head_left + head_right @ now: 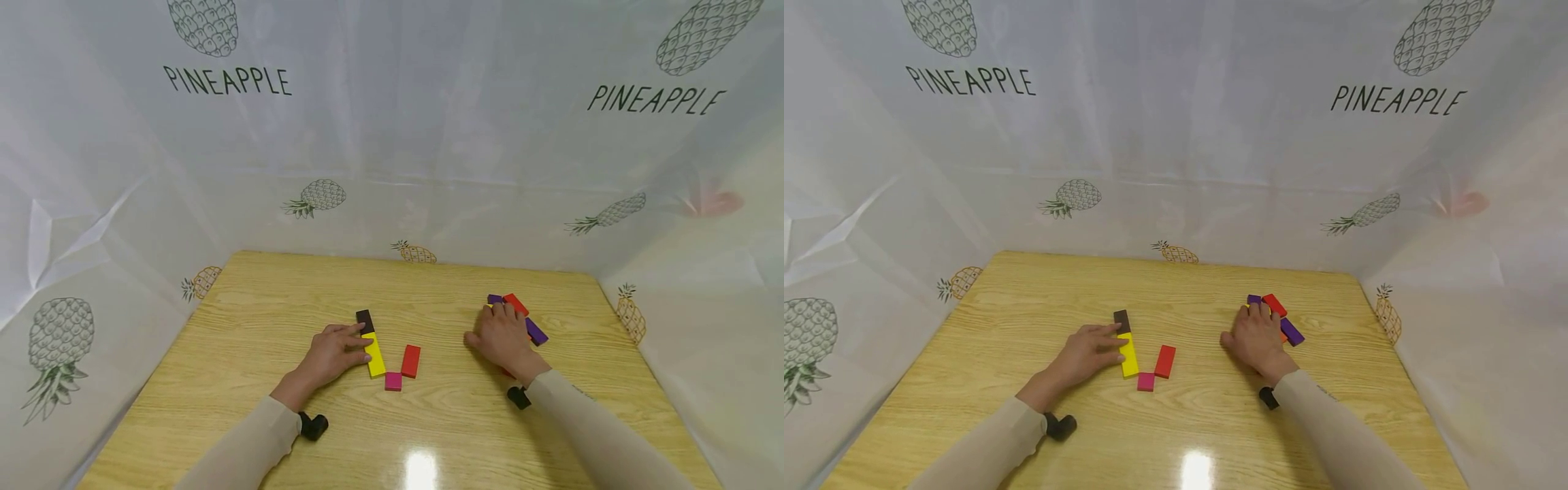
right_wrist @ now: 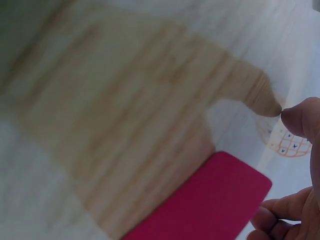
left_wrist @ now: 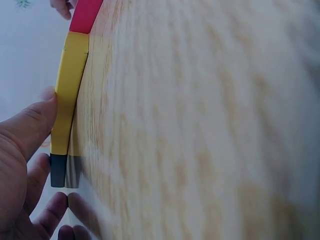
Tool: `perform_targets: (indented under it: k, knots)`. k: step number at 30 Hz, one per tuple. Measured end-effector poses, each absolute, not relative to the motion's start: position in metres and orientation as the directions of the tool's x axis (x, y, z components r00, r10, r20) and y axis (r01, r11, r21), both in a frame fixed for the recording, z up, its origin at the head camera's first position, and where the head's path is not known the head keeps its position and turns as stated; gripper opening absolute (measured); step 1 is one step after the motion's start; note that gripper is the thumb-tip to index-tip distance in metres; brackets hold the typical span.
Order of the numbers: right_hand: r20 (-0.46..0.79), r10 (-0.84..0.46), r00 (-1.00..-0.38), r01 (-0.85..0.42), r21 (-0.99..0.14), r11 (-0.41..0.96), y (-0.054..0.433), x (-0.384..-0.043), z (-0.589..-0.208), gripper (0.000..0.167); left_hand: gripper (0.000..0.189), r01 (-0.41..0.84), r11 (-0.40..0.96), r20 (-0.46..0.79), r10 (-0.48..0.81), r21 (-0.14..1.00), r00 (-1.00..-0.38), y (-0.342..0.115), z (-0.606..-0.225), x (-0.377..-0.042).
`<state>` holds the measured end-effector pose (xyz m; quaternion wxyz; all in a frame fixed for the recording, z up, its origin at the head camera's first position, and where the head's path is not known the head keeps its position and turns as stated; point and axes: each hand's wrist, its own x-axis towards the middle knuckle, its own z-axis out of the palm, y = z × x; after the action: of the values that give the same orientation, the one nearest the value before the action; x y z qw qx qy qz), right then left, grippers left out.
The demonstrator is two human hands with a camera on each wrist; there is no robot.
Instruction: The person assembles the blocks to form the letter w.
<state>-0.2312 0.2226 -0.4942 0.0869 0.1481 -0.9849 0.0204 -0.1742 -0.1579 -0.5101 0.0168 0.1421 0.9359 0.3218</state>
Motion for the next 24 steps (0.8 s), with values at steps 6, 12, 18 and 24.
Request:
perform_targets:
  k: [6, 12, 18, 24]
  knots:
    - [0.152, -0.27, -0.951, -0.276, -0.017, 0.961, 0.225, -0.232, -0.497, 0.049, 0.033, 0.252, 0.755, 0.058, 0.274, 0.605, -0.96, -0.157, -0.51, -0.174]
    - [0.128, -0.285, -0.95, -0.29, -0.025, 0.957, 0.226, -0.231, -0.496, 0.044, 0.033, 0.254, 0.756, 0.059, 0.275, 0.604, -0.96, -0.158, -0.511, -0.174]
    - [0.167, -0.385, -0.908, -0.394, -0.026, 0.919, 0.224, -0.224, -0.496, 0.037, 0.034, 0.254, 0.756, 0.056, 0.277, 0.603, -0.959, -0.157, -0.511, -0.174]
    - [0.181, -0.503, -0.845, -0.51, 0.008, 0.86, 0.215, -0.214, -0.497, 0.057, 0.035, 0.251, 0.765, 0.051, 0.275, 0.593, -0.96, -0.157, -0.511, -0.174]
